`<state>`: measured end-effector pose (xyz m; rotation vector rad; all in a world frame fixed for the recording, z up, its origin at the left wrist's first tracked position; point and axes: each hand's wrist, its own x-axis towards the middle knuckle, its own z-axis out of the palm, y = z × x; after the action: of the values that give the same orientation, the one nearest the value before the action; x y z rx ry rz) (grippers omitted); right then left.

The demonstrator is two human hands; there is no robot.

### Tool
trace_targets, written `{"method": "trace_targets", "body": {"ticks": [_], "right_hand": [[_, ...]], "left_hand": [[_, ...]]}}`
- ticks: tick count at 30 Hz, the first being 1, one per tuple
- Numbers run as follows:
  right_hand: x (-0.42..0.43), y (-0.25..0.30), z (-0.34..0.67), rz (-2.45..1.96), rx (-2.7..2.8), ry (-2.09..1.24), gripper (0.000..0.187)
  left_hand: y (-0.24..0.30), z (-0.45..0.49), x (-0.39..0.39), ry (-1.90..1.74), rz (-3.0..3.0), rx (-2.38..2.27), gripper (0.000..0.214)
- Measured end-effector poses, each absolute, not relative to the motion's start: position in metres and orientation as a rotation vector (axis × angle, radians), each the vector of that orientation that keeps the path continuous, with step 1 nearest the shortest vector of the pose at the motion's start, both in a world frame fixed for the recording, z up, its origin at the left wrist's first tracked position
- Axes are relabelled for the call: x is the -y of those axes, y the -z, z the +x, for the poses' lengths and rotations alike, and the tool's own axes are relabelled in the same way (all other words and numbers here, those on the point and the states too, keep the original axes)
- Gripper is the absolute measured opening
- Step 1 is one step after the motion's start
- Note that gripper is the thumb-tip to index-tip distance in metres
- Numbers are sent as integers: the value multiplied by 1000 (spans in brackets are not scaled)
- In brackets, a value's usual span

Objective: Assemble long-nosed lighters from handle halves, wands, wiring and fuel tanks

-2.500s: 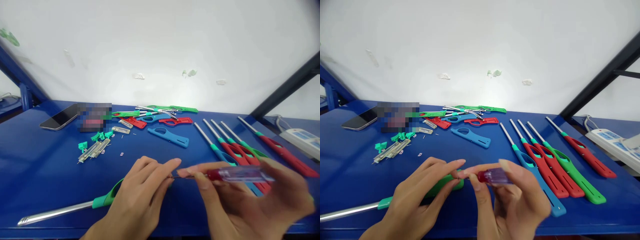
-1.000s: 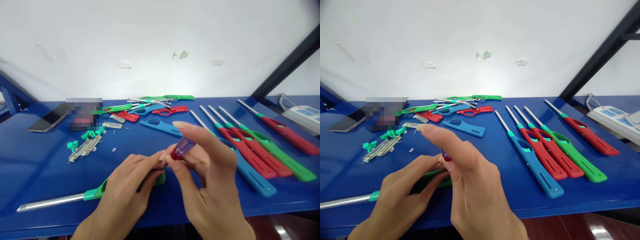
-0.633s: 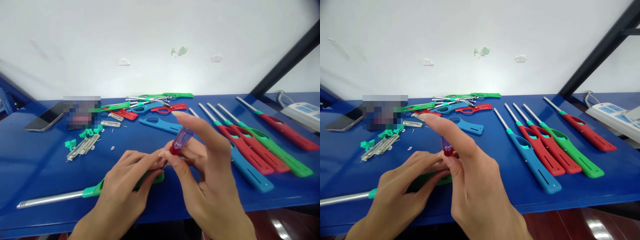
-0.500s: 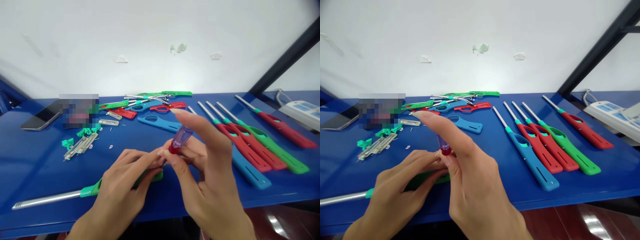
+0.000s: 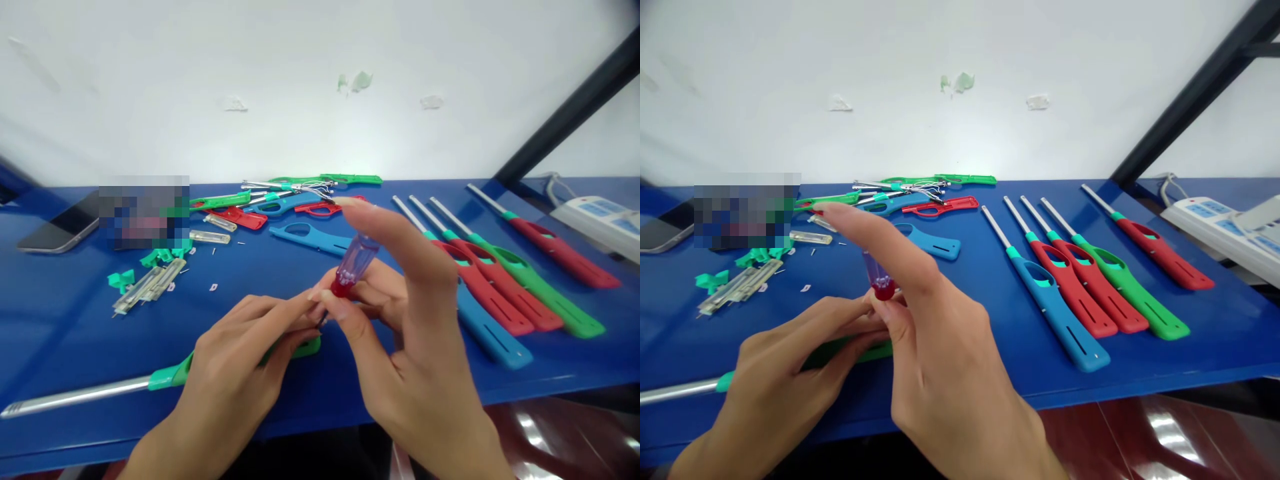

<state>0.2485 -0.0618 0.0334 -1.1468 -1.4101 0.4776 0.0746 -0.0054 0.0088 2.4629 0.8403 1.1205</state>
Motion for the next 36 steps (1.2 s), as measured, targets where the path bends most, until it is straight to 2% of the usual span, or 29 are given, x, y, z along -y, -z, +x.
{"method": "trace_targets", "body": {"ticks": [7,14,25,32,36], "right_hand": [[60,-36,248,-1121,1428,-476,79],[65,-31,248,-1174,1379,-461,73],[63,-20,250,-1126,1358,-438,81],[64,-17,252,-1151,1347,-403,68],[64,-16,250,-1126,1316,-412,69]], "left_hand": [[-9,75,5,-1109,2479,-854,30],[-10,76,6,-1112,2511,-888,28],[-10,74,6,-1096,2505,-868,23],[-10,72,8,-1042,2528,-799,29],[-10,73,8,-1104,2588,-758,29]]}}
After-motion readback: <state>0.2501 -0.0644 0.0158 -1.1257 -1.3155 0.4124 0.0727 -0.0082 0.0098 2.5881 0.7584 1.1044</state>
